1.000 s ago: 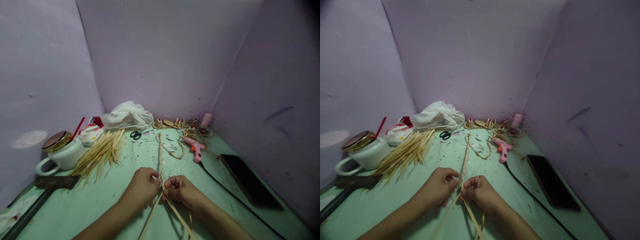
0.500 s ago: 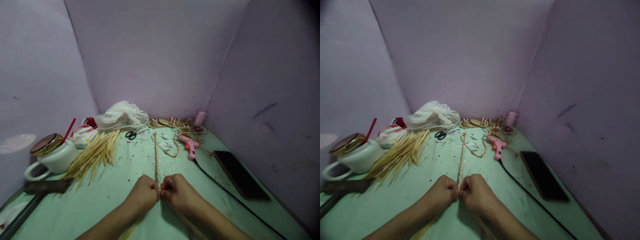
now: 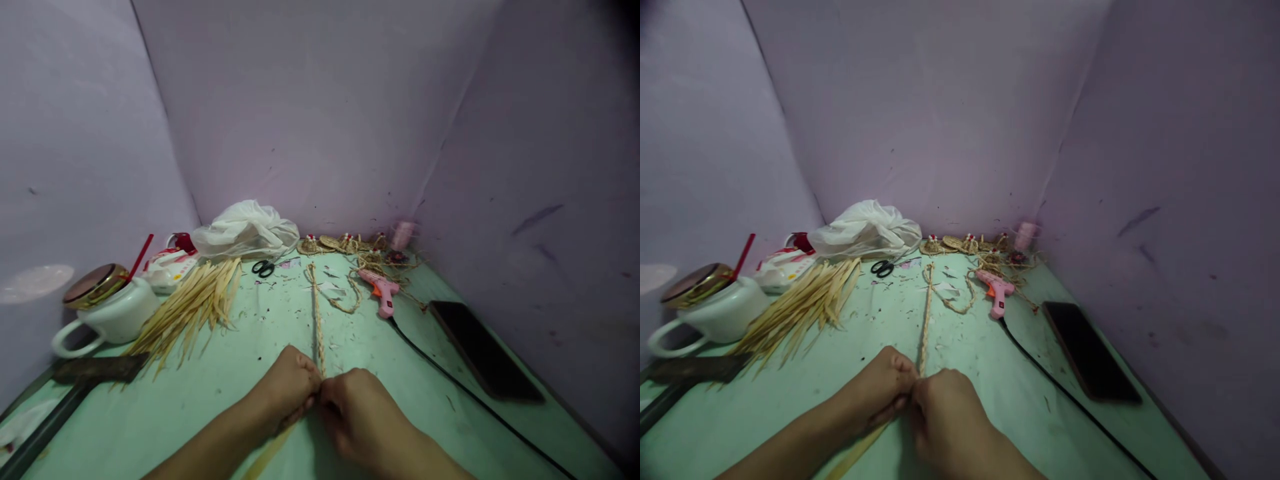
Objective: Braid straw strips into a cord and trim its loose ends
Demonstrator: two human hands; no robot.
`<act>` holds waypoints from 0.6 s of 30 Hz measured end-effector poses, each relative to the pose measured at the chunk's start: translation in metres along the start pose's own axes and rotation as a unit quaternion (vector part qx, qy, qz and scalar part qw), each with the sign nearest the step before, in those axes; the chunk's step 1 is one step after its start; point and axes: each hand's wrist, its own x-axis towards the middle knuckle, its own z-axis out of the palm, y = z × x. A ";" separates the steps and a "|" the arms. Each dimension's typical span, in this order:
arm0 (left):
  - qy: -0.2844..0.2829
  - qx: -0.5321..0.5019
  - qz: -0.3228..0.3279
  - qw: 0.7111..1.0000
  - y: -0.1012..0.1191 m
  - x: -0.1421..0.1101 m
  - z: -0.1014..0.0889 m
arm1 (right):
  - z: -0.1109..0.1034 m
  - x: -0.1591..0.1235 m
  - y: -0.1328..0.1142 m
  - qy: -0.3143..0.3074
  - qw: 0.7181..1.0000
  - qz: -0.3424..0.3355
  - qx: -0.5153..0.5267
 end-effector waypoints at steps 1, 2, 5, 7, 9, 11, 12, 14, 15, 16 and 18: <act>-0.007 -0.004 0.001 1.000 0.000 0.000 -0.001 | -0.001 0.000 0.000 -0.002 1.000 -0.002 -0.008; -0.013 -0.007 0.012 1.000 0.001 -0.001 -0.001 | -0.002 0.000 0.002 -0.008 1.000 -0.002 -0.008; -0.014 -0.017 0.044 0.999 0.002 -0.002 -0.004 | -0.012 0.006 0.012 -0.023 0.996 0.017 0.079; -0.018 -0.025 0.031 0.999 0.004 -0.003 -0.006 | -0.021 0.015 0.022 0.014 0.971 0.075 0.227; -0.034 -0.037 0.011 0.999 0.006 -0.004 -0.008 | -0.029 0.028 0.030 0.087 0.891 0.176 0.409; -0.048 -0.051 0.012 0.997 0.009 -0.004 -0.011 | -0.034 0.042 0.032 0.039 0.810 0.225 0.540; -0.050 -0.057 0.018 0.997 0.009 -0.003 -0.012 | -0.035 0.049 0.032 0.011 0.792 0.229 0.566; -0.050 -0.060 0.029 0.996 0.010 -0.003 -0.013 | -0.034 0.065 0.030 -0.020 0.781 0.232 0.580; -0.053 -0.059 0.035 0.996 0.010 -0.002 -0.014 | -0.032 0.073 0.030 -0.014 0.780 0.238 0.579; -0.056 -0.057 0.042 0.996 0.009 -0.002 -0.014 | -0.030 0.081 0.030 -0.003 0.778 0.246 0.578; -0.067 -0.054 0.058 0.995 0.008 0.000 -0.014 | -0.026 0.097 0.033 0.024 0.781 0.263 0.567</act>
